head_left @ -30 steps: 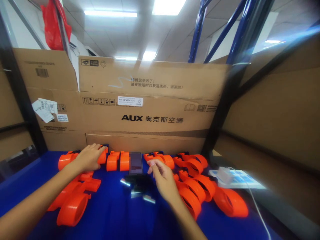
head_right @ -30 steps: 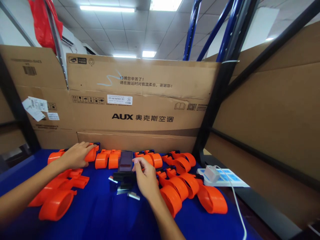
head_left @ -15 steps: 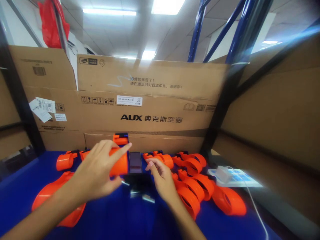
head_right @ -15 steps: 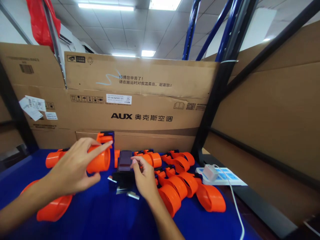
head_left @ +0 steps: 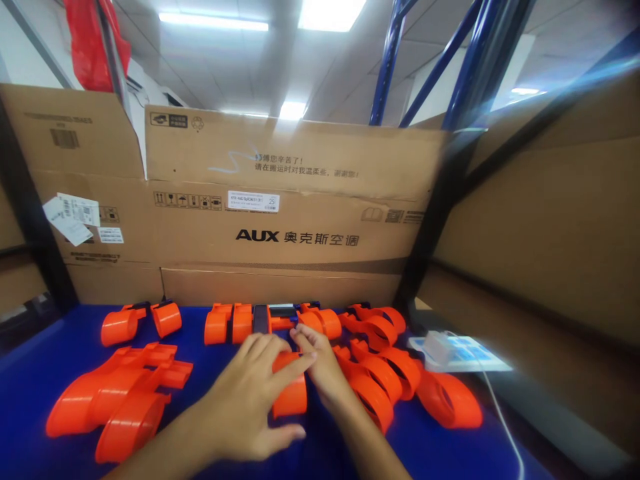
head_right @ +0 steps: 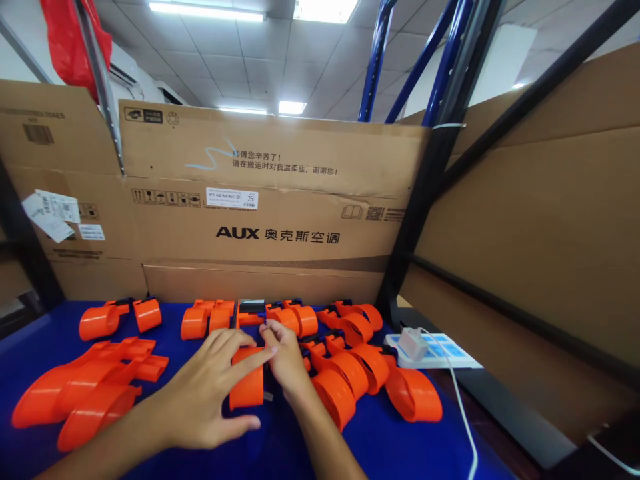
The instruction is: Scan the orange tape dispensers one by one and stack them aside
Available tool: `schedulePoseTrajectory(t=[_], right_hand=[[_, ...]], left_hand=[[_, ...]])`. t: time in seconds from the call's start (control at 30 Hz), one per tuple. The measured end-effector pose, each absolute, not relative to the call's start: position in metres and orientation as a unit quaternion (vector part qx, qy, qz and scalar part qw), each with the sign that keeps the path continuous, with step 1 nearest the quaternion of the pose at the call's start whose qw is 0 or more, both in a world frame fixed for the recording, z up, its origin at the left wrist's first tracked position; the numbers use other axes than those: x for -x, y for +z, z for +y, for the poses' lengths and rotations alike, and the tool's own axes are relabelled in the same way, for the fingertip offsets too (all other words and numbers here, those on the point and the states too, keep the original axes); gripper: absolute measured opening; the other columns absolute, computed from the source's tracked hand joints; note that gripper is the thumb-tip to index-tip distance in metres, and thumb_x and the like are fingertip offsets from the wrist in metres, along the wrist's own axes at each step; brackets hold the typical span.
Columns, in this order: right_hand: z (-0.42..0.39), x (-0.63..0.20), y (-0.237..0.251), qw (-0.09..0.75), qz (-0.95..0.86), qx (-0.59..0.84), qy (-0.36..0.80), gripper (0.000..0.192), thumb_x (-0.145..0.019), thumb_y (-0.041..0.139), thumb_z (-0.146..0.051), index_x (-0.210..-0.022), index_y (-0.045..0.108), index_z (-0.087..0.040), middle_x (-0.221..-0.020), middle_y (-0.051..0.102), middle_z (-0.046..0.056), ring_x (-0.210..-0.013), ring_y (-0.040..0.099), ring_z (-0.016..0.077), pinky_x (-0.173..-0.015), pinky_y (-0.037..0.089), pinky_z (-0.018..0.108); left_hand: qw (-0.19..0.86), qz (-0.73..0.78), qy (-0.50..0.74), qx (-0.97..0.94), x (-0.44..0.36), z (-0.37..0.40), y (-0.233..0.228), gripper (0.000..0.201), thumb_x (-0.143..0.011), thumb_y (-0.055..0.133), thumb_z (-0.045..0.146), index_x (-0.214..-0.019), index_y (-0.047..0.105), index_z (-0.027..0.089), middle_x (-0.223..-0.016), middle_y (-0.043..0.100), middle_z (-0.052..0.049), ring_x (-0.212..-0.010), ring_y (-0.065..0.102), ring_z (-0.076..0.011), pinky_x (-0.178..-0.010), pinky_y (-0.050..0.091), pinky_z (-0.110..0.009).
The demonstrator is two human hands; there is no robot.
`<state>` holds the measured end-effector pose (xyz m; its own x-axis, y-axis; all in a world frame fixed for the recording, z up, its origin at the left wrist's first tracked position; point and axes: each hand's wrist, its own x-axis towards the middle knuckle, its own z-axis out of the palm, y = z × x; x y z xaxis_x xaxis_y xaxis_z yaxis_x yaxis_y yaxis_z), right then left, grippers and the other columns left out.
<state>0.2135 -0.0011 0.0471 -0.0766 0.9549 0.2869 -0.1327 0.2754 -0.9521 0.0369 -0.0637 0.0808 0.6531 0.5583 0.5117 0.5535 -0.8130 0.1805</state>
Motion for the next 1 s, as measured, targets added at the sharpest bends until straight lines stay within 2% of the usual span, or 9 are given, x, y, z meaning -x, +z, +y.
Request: schedulePoseTrajectory(t=[0.07,0.17,0.23,0.3,0.4,0.5,0.7,0.87,1.0], right_hand=[[-0.002,-0.213,0.050,0.570,-0.568,0.356,0.474,0.030,-0.082,0.066,-0.049,-0.073,0.062,-0.020,-0.069,0.060,0.000,-0.067,0.056,0.0179,-0.067,0.046,0.029],[-0.004,-0.212,0.053,0.558,-0.584,0.341,0.482,0.030,-0.086,0.061,-0.050,-0.084,0.068,-0.020,-0.077,0.067,0.003,-0.075,0.061,0.0222,-0.074,0.049,0.034],[-0.004,-0.210,0.053,0.550,-0.590,0.338,0.485,0.030,-0.088,0.060,-0.049,-0.089,0.069,-0.020,-0.078,0.068,0.003,-0.073,0.061,0.0217,-0.072,0.049,0.033],[-0.004,-0.208,0.052,0.548,-0.595,0.340,0.479,0.030,-0.089,0.060,-0.048,-0.091,0.069,-0.019,-0.077,0.067,0.003,-0.071,0.060,0.0202,-0.071,0.049,0.032],[-0.002,-0.205,0.047,0.538,-0.615,0.340,0.465,0.030,-0.090,0.058,-0.046,-0.090,0.069,-0.018,-0.077,0.066,0.002,-0.072,0.059,0.0186,-0.072,0.048,0.029],[0.001,-0.204,0.042,0.518,-0.646,0.361,0.429,0.033,-0.090,0.054,-0.045,-0.081,0.067,-0.016,-0.074,0.062,0.001,-0.070,0.055,0.0166,-0.066,0.045,0.026],[0.003,-0.206,0.030,0.476,-0.685,0.446,0.322,0.026,-0.086,0.051,-0.033,-0.067,0.055,-0.017,-0.059,0.045,-0.004,-0.057,0.040,0.0114,-0.051,0.030,0.021],[-0.001,-0.205,0.031,0.457,-0.709,0.462,0.275,0.024,-0.083,0.046,-0.025,-0.060,0.046,-0.019,-0.056,0.039,-0.005,-0.055,0.037,0.0104,-0.049,0.025,0.020],[-0.004,-0.204,0.033,0.449,-0.719,0.472,0.242,0.027,-0.085,0.044,-0.025,-0.059,0.044,-0.019,-0.056,0.037,-0.005,-0.055,0.037,0.0101,-0.050,0.023,0.021]], left_hand=[[0.067,0.304,0.341,-0.887,-0.035,-0.055,0.078,0.077,-0.079,0.069,0.051,-0.148,0.039,0.035,-0.140,0.045,-0.013,-0.126,0.044,-0.0371,-0.106,0.036,-0.059],[0.152,0.355,0.490,-0.782,-0.038,-0.035,0.070,0.054,-0.091,0.053,0.047,-0.143,0.047,0.033,-0.142,0.043,-0.011,-0.133,0.040,-0.0330,-0.111,0.031,-0.054],[0.232,0.385,0.572,-0.687,-0.044,-0.019,0.061,0.051,-0.092,0.054,0.045,-0.140,0.050,0.030,-0.137,0.050,-0.011,-0.129,0.046,-0.0304,-0.109,0.035,-0.050],[0.349,0.368,0.597,-0.621,-0.051,-0.005,0.052,0.051,-0.088,0.060,0.046,-0.135,0.053,0.026,-0.127,0.060,-0.010,-0.119,0.055,-0.0292,-0.104,0.041,-0.046],[0.454,0.339,0.605,-0.559,-0.057,0.008,0.039,0.043,-0.082,0.067,0.048,-0.115,0.066,0.020,-0.107,0.070,-0.009,-0.106,0.063,-0.0284,-0.098,0.044,-0.041],[0.461,0.351,0.628,-0.519,-0.054,0.011,0.031,0.036,-0.078,0.070,0.049,-0.096,0.072,0.017,-0.092,0.072,-0.007,-0.094,0.064,-0.0263,-0.091,0.046,-0.037],[0.471,0.357,0.636,-0.496,-0.046,0.008,0.022,0.030,-0.075,0.075,0.045,-0.083,0.071,0.017,-0.074,0.066,-0.002,-0.085,0.063,-0.0230,-0.083,0.046,-0.032],[0.488,0.358,0.627,-0.490,-0.045,0.007,0.021,0.029,-0.073,0.077,0.042,-0.085,0.072,0.016,-0.073,0.066,-0.002,-0.078,0.061,-0.0209,-0.080,0.047,-0.031],[0.486,0.355,0.623,-0.500,-0.045,0.006,0.022,0.033,-0.075,0.076,0.044,-0.092,0.073,0.015,-0.078,0.068,-0.003,-0.077,0.062,-0.0205,-0.080,0.047,-0.031]])
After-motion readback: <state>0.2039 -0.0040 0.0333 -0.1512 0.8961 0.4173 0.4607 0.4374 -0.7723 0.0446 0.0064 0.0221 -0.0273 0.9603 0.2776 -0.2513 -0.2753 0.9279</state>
